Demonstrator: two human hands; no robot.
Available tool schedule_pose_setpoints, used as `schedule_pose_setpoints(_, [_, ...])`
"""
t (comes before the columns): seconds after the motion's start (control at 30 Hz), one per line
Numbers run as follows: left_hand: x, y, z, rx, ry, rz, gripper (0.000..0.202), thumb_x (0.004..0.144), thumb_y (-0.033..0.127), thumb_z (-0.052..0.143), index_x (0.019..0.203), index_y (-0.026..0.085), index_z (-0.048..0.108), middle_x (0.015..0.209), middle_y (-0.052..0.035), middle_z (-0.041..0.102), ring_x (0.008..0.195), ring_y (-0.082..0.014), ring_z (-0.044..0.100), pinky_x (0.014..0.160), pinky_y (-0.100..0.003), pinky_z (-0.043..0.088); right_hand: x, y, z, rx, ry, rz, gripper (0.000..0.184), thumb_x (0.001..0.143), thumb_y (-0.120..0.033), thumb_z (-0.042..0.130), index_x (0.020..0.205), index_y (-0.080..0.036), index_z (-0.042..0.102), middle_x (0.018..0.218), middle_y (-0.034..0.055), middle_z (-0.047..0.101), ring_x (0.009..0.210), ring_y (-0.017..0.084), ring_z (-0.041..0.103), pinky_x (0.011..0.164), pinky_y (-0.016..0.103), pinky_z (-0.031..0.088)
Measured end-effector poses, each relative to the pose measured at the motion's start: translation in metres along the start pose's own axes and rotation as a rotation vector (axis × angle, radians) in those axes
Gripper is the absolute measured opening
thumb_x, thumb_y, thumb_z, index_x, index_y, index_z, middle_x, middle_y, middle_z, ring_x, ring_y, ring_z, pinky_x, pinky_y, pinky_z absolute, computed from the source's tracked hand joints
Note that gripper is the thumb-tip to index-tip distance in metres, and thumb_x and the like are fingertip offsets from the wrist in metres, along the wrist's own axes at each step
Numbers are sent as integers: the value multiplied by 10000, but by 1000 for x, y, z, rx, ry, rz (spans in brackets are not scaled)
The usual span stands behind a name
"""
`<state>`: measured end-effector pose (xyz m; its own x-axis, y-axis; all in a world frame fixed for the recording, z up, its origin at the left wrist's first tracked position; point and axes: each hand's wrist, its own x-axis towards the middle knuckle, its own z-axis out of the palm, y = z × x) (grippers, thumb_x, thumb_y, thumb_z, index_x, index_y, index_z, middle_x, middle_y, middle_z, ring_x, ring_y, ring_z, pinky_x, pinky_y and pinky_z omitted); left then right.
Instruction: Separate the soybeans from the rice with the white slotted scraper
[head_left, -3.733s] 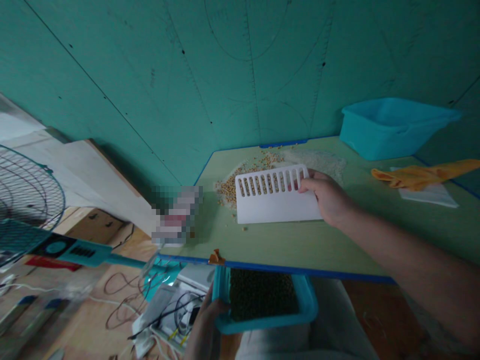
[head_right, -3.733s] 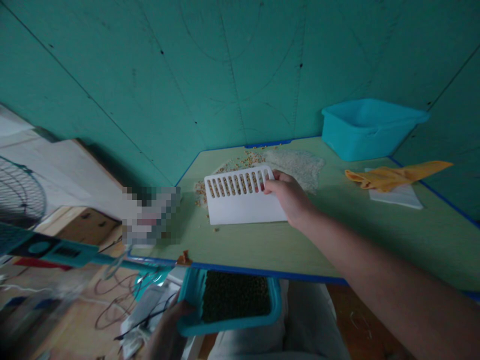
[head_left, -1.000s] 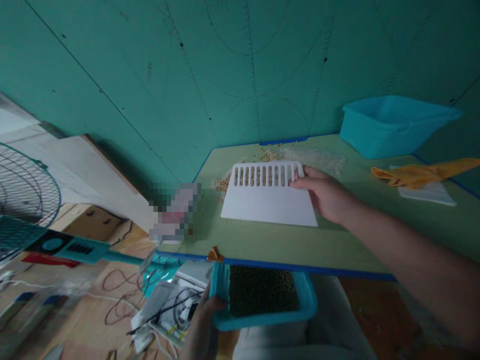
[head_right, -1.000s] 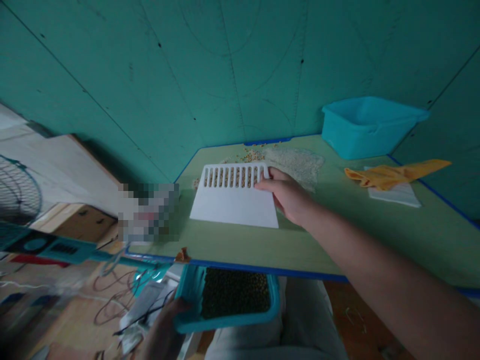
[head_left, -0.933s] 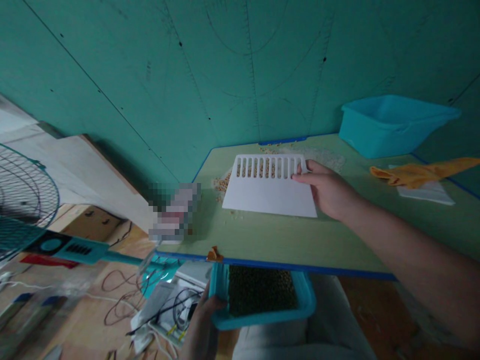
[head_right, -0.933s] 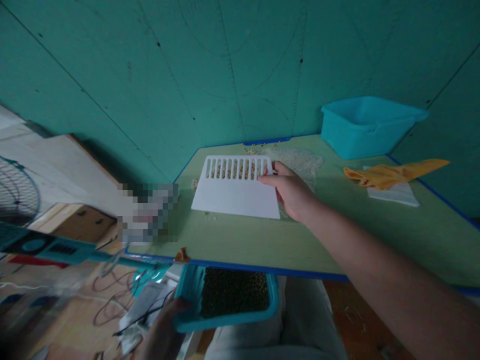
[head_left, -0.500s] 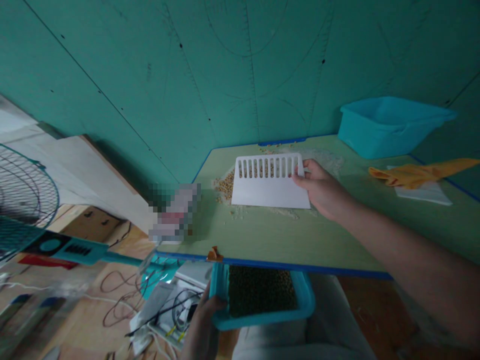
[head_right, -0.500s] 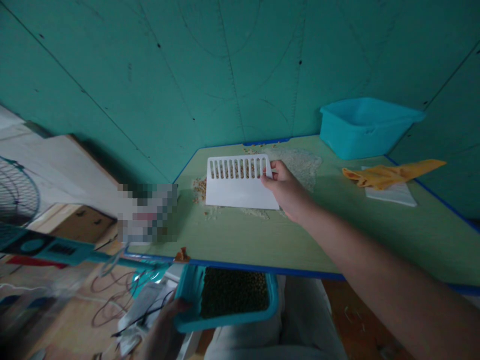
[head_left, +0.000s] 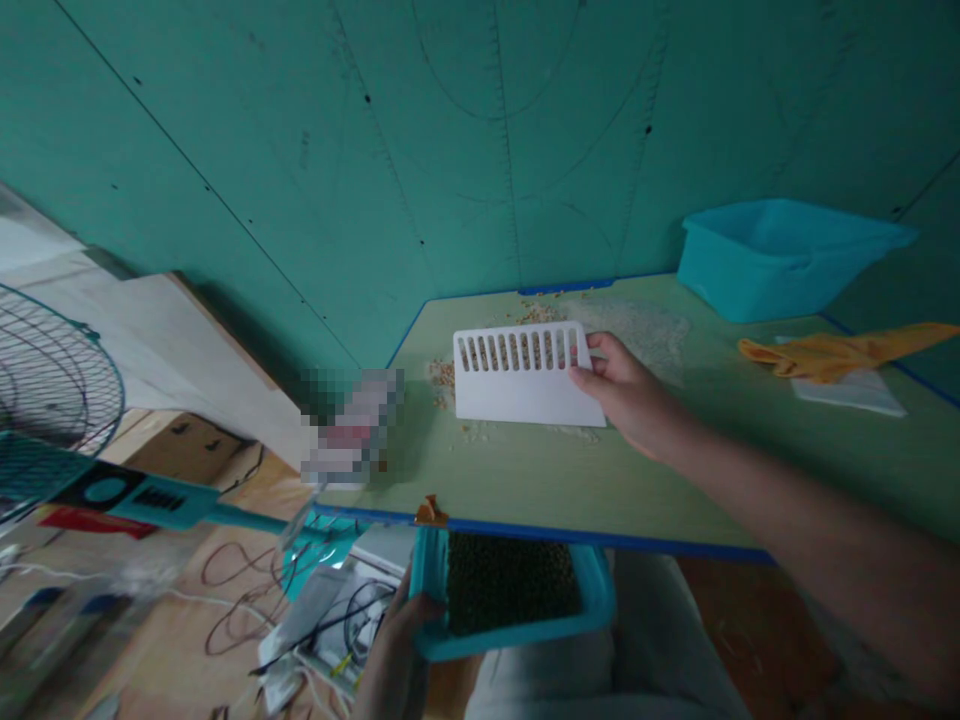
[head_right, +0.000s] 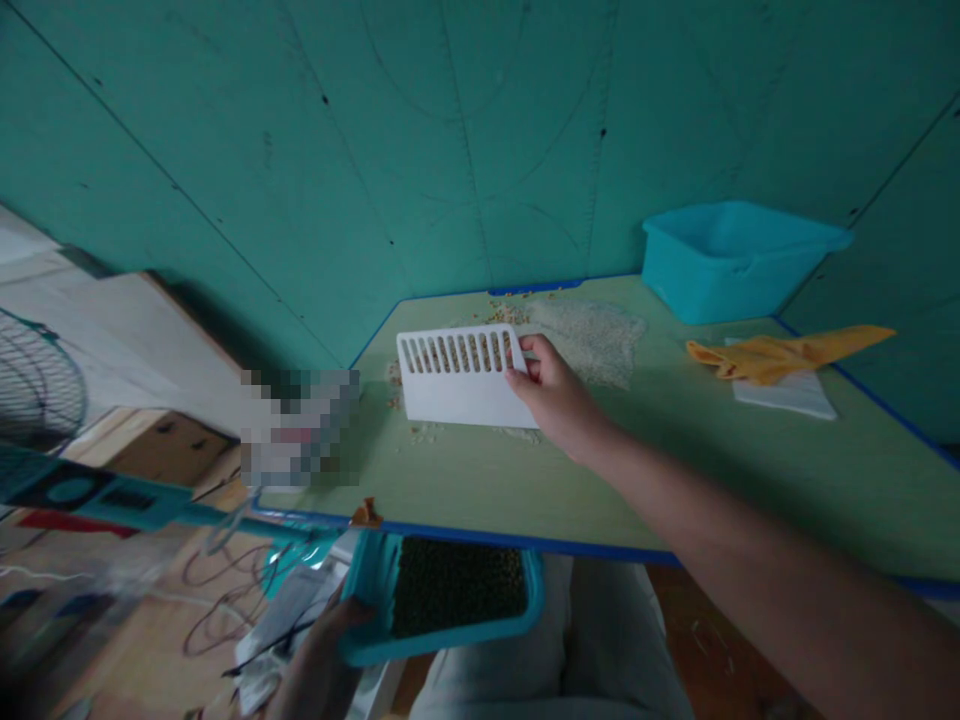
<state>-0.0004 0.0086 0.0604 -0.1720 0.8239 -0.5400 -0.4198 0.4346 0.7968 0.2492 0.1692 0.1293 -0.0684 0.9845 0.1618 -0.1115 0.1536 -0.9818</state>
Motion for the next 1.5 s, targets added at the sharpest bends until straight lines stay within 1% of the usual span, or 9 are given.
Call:
schedule_pose_setpoints(0.3, [0,0,1,-5,-2,6,558,629,110,514,1173,229,479,746,8,687,800,-191,615,624,-271,452,-2,-4,4,29,-55,28,212,735,-231,510,909,-250,390,737,-36,603,589,127,561,549,276,439])
schedule_pose_setpoints(0.43, [-2,0,1,-3,13,8,570,620,109,518,1175,234,480,751,11,689,816,-193,613,634,-272,451,-4,-8,6,38,-54,64,201,725,-206,513,885,-243,398,706,-38,602,573,127,560,530,267,430])
schedule_pose_setpoints(0.57, [-1,-1,1,-26,9,2,582,608,105,514,1173,242,484,751,12,689,817,-193,612,647,-275,450,-3,-5,4,40,-31,24,200,731,-221,517,894,-245,404,707,-40,604,581,129,565,541,274,433])
schedule_pose_setpoints(0.7, [2,-2,-1,-8,11,4,566,617,115,514,1169,239,486,738,5,687,812,-197,611,612,-270,447,-2,-1,2,38,5,7,201,731,-234,523,896,-247,409,708,-40,600,586,128,563,551,276,431])
schedule_pose_setpoints(0.97, [1,-2,-1,-30,-13,-6,576,630,98,504,1176,277,468,730,43,682,803,-161,608,640,-241,443,-3,-5,3,39,-32,61,214,716,-257,530,895,-245,413,702,-36,591,564,131,549,524,275,420])
schedule_pose_setpoints(1.13, [-1,-2,1,1,13,3,561,623,105,516,1165,248,488,714,21,682,755,-179,614,606,-258,448,-5,-8,4,55,-62,97,233,685,-253,541,884,-236,421,677,-35,581,567,134,546,520,272,411])
schedule_pose_setpoints(1.23, [-1,-1,2,1,-1,9,556,632,104,508,1168,246,486,732,16,688,744,-178,616,599,-258,449,-6,-12,5,67,-68,131,234,669,-249,541,870,-231,421,672,-32,578,569,135,543,519,273,409])
schedule_pose_setpoints(1.33, [-2,0,2,-1,-21,3,564,640,101,498,1181,258,471,753,14,692,776,-181,615,600,-258,450,-7,-13,5,70,-50,153,221,648,-241,540,836,-224,424,677,-29,575,570,133,539,521,271,407])
schedule_pose_setpoints(1.5, [-2,0,4,-2,1,-3,585,626,100,510,1190,253,465,739,11,689,776,-186,617,590,-257,450,-5,-14,1,15,19,186,172,603,-197,511,759,-211,440,611,-29,541,521,124,501,469,249,372])
